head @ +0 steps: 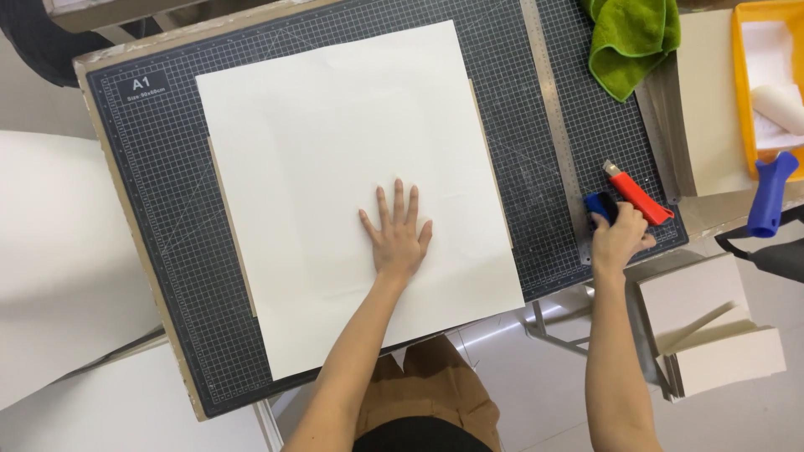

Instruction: Applying adhesive to a cardboard sheet with a roller and bonding a paper sheet to it, then smoothing the surface with a squeegee.

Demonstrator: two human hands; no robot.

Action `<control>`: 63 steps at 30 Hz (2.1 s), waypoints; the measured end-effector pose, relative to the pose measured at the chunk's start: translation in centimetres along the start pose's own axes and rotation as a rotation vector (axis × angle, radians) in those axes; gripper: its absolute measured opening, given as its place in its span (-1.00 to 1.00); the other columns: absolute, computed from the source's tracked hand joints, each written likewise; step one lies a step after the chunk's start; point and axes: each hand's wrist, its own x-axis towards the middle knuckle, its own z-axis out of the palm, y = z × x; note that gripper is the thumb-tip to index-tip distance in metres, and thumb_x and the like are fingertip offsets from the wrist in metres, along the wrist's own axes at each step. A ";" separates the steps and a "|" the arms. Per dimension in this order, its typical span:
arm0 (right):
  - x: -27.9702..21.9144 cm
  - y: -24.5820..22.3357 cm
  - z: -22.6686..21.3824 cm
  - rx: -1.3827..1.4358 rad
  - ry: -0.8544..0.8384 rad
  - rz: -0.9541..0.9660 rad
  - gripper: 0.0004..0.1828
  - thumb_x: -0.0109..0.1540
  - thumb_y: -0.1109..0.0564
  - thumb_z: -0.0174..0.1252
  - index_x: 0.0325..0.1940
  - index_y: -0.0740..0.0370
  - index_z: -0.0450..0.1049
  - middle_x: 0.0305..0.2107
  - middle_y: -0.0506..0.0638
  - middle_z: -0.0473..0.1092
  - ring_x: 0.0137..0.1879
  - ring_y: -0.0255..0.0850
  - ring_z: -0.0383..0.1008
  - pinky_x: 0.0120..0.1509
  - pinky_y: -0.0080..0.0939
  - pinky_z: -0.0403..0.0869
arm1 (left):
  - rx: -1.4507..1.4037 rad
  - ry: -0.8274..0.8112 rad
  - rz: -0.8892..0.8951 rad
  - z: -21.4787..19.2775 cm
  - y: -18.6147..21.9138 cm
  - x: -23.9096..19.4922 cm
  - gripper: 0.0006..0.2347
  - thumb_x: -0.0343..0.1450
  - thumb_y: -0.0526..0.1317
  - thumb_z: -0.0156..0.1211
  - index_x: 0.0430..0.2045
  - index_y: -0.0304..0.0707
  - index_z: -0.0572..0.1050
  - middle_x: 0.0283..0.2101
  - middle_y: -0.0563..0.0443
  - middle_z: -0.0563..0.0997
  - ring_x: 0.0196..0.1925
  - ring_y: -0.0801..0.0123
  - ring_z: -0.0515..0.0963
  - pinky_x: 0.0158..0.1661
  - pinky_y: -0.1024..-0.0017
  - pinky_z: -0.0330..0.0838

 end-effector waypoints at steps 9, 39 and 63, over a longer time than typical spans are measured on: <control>-10.3 -14.8 -0.4 0.107 -0.386 -0.780 -0.61 0.25 -0.05 0.21 0.18 -0.25 0.48 -0.30 -0.20 0.47 -0.06 -0.24 0.34 0.21 -0.09 -0.01 | -0.002 0.032 0.020 0.2 -0.3 0.0 -0.45 0.53 0.14 -0.39 0.46 0.07 -0.04 0.55 -0.09 -0.13 0.54 -0.16 -0.19 0.26 -0.49 -0.29; 8.6 -30.7 12.9 0.228 0.084 -0.926 -0.64 0.26 -0.20 0.24 0.12 -0.19 0.53 -0.32 -0.23 0.43 -0.10 -0.22 0.36 0.20 0.09 0.12 | -0.002 0.068 0.057 0.9 -0.3 0.7 -0.40 0.50 0.16 -0.26 0.45 0.01 -0.04 0.54 -0.14 -0.11 0.51 -0.26 -0.16 0.20 -0.52 -0.21; -4.2 -14.3 7.6 0.216 -0.110 -0.972 -0.70 0.32 -0.09 0.09 0.14 -0.32 0.50 -0.21 -0.22 0.46 0.05 -0.15 0.36 0.31 0.25 0.07 | -0.049 -0.048 0.019 0.1 -0.3 0.4 -0.44 0.52 0.15 -0.35 0.44 0.01 -0.03 0.53 -0.14 -0.13 0.51 -0.23 -0.21 0.21 -0.50 -0.32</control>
